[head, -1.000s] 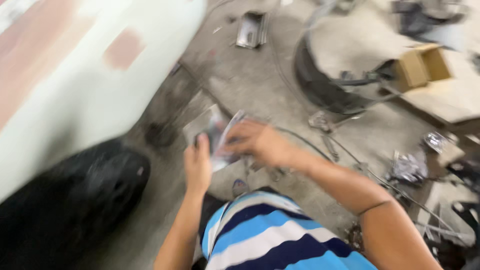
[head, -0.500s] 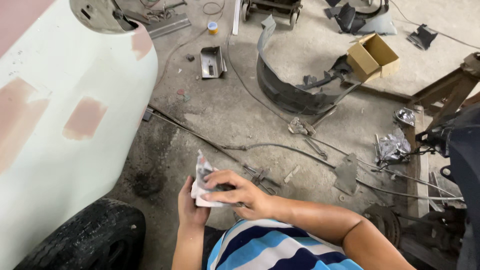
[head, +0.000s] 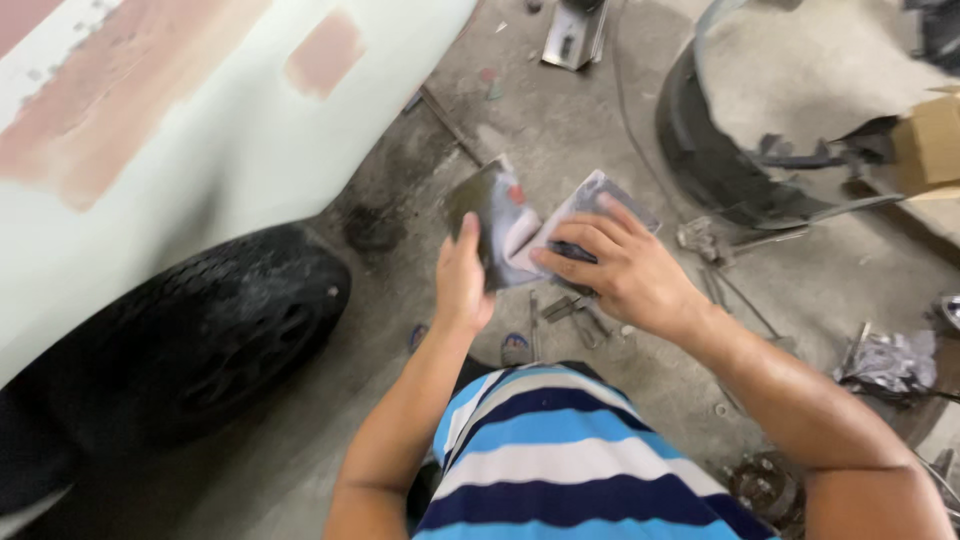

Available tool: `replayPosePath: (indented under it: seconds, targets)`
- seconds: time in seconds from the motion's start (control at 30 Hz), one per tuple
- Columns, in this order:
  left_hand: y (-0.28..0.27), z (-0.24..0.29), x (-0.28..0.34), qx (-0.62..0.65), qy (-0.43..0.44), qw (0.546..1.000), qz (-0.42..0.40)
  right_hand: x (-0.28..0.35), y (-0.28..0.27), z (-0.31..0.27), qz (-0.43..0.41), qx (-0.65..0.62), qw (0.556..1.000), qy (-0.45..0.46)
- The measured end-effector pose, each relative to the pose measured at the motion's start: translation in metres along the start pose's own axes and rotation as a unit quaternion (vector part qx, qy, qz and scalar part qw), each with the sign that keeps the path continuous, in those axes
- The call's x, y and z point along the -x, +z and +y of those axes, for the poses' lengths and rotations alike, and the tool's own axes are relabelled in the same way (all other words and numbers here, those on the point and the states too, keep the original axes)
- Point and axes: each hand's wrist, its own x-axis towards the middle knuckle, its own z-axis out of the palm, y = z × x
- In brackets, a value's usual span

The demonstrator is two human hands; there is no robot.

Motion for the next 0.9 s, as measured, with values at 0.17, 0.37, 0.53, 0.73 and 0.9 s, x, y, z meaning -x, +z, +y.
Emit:
replayPosePath:
  seconds: [0.17, 0.37, 0.53, 0.73, 0.9]
  targets:
    - [-0.011, -0.003, -0.001, -0.063, 0.014, 0.998, -0.003, -0.018, 0.014, 0.001, 0.021, -0.009, 1.0, 0.018]
    - [-0.041, -0.006, 0.002, -0.341, 0.097, 0.929, -0.11, -0.025, 0.033, 0.02, -0.019, 0.046, 0.998, 0.033]
    - [-0.042, -0.007, -0.006, -0.395, 0.118, 0.911, -0.03, -0.021, 0.061, 0.001, -0.001, -0.147, 0.989, -0.035]
    - [-0.056, 0.012, -0.017, -0.078, 0.143, 0.982, 0.091, -0.002, 0.062, -0.002, -0.052, -0.19, 0.979, -0.059]
    - [-0.048, -0.004, -0.011, 0.118, -0.06, 0.978, 0.16, 0.002, 0.084, -0.024, 0.136, -0.363, 0.919, -0.064]
